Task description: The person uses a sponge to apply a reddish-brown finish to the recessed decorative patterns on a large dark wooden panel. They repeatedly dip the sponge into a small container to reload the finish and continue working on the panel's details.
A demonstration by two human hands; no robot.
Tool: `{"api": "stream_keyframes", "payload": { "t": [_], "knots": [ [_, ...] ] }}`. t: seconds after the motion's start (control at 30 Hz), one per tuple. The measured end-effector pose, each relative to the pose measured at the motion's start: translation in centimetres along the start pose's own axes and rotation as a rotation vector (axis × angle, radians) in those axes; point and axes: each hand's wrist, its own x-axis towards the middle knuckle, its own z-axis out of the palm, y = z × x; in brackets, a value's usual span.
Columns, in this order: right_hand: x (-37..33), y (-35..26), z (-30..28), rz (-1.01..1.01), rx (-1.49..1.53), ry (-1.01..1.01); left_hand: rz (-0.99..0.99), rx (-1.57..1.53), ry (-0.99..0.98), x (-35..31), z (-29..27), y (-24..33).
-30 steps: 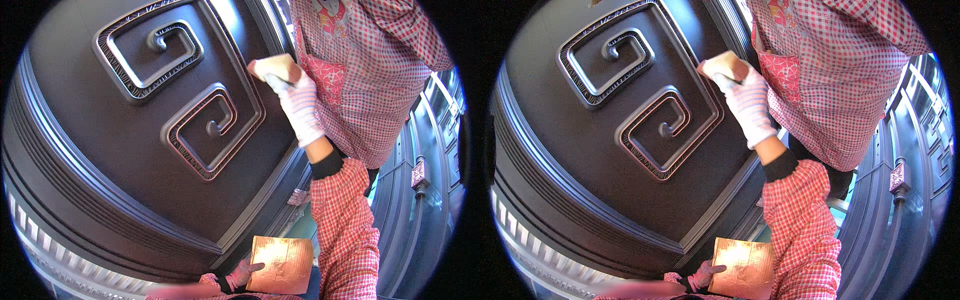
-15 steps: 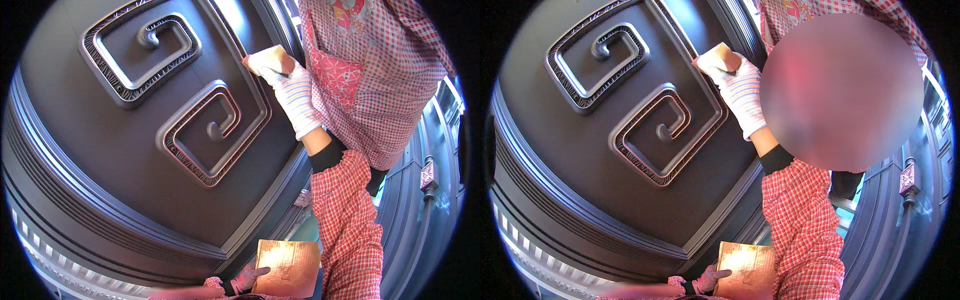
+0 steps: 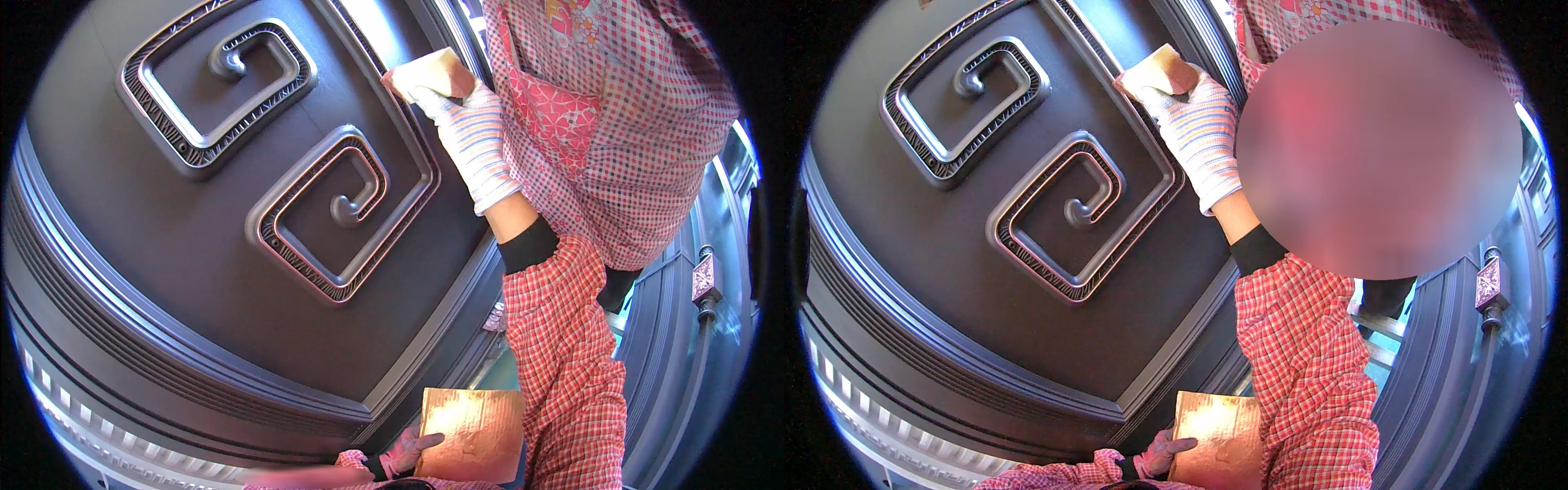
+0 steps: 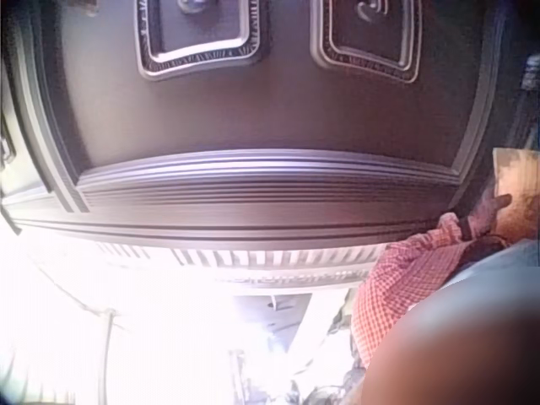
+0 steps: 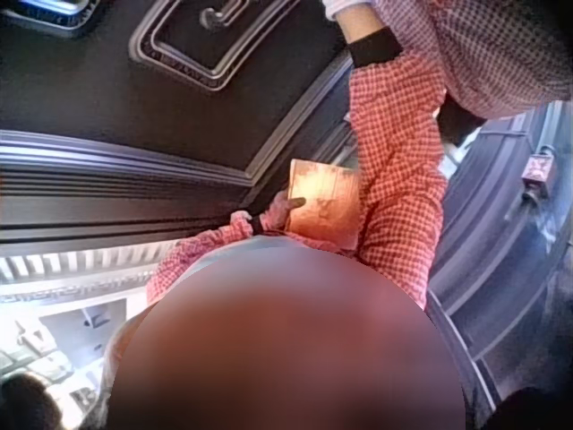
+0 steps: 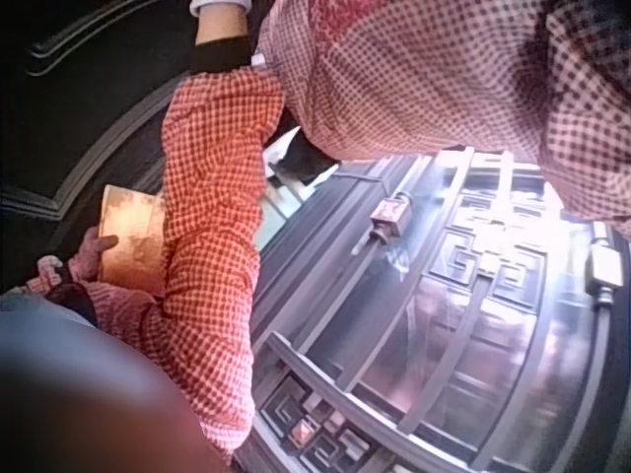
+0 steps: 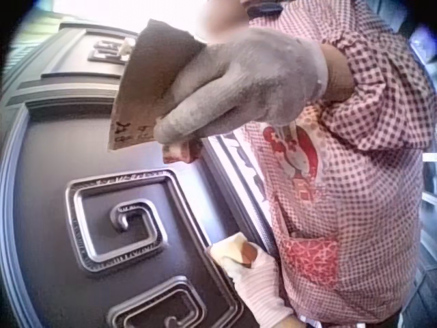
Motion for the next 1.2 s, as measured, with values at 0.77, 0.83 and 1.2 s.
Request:
{"api": "stream_keyframes", "payload": {
  "t": [0.77, 0.83, 1.2],
  "knots": [
    [-4.1, 0.9, -3.4, 0.017, -0.017, -0.047, -0.008, -0.050, 0.026, -0.2, 0.2, 0.5],
    [-2.4, 1.8, -3.2, 0.002, 0.002, -0.032, -0.016, -0.032, 0.011, 0.0, 0.6, 0.6],
    [-8.5, 8.6, -7.7, 0.008, -0.771, -0.123, -0.023, -0.052, 0.001, 0.7, -0.2, -0.5]
  ]
}}
